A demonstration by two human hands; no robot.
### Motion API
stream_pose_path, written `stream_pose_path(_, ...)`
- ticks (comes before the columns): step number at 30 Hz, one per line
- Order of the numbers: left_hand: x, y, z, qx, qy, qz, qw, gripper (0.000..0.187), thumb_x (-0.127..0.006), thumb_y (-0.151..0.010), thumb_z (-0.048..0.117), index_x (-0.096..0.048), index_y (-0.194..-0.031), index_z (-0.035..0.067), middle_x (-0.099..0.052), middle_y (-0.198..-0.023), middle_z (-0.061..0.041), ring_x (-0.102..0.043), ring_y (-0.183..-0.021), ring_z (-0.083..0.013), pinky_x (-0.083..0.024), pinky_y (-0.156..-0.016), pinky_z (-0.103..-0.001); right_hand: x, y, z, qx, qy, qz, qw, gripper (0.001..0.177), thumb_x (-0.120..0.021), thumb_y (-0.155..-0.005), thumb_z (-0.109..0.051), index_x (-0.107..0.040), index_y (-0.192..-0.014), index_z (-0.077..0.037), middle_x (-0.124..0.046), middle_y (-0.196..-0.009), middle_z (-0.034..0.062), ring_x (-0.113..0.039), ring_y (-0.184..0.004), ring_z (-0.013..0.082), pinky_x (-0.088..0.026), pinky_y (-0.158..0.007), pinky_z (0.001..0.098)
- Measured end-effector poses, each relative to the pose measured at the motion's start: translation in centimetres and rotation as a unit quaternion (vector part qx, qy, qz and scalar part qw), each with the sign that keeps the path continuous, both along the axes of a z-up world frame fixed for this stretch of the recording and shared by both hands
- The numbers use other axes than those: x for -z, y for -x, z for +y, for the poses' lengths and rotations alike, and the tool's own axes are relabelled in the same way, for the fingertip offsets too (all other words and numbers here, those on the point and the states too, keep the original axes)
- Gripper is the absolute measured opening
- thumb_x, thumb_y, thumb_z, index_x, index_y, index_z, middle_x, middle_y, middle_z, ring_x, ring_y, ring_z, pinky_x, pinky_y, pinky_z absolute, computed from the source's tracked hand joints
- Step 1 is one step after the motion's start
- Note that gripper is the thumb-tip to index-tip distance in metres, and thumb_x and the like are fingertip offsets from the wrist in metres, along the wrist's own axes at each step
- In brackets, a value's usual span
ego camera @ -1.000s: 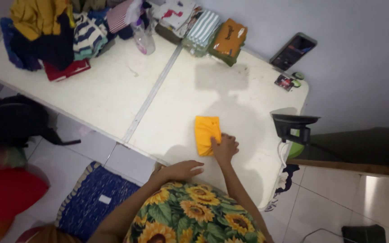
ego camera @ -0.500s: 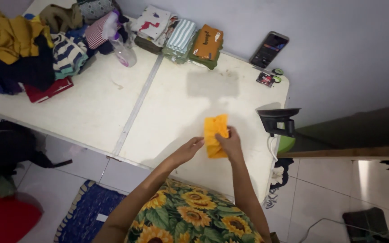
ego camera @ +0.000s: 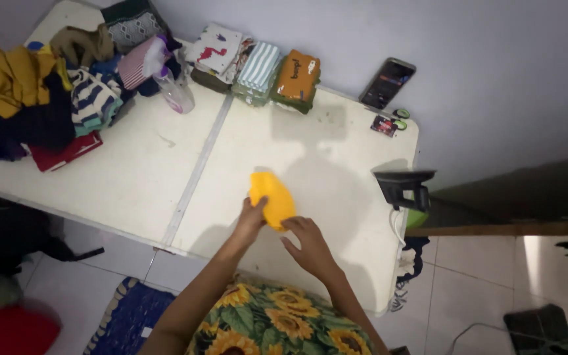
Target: Ironing and folding several pieces of children's clothing on a table.
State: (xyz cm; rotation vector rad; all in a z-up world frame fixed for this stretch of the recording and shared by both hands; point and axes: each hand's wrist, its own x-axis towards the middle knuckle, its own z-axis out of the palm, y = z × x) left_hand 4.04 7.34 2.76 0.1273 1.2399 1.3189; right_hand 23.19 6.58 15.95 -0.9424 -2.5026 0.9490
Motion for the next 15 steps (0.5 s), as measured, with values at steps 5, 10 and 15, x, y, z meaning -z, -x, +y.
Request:
stream_pose_path(5, 3.7, 8.1, 3.1, -0.002, -0.005, 0.103, 0.995, 0.051, -0.060, -0.100, 0.031, -0.042, -0.139, 0.003, -0.065, -0.121, -0.014, -0.069, -0.101, -0.0235, -0.061, -0.079, -0.040, 2.9, -2.9, 0.3, 0.117, 0.030, -0.082, 0.989, 0.035, -0.065, -0.096, -0.023, -0.066, -0.127, -0.007, -0.065, -0.123, 0.0121, -0.057, -0.117, 0.0331, -0.045, -0.101, 0.0452)
stream_pose_path(10, -1.9, 15.4, 11.9, 0.046, -0.039, 0.266, 0.962, 0.044, -0.063, -0.103, 0.037, -0.066, -0.128, 0.002, -0.072, -0.100, -0.006, -0.065, -0.086, -0.0145, -0.054, -0.074, -0.030, 4.9, -5.4, 0.1, 0.195, 0.038, -0.100, 0.975, 0.033, -0.065, -0.096, -0.024, -0.068, -0.124, -0.008, -0.070, -0.119, 0.0124, -0.064, -0.112, 0.0337, -0.048, -0.099, 0.0454)
stream_pose_path(15, -3.7, 21.6, 25.5, 0.073, -0.170, 0.353, 0.917, 0.049, -0.063, -0.104, 0.039, -0.068, -0.132, -0.001, -0.076, -0.116, -0.007, -0.068, -0.104, -0.0118, -0.054, -0.092, -0.028, 5.5, -6.0, 0.0, 0.325, 0.169, -0.224, 0.903, 0.036, -0.064, -0.095, -0.027, -0.067, -0.127, -0.011, -0.072, -0.121, 0.0102, -0.071, -0.109, 0.0277, -0.056, -0.097, 0.0400)
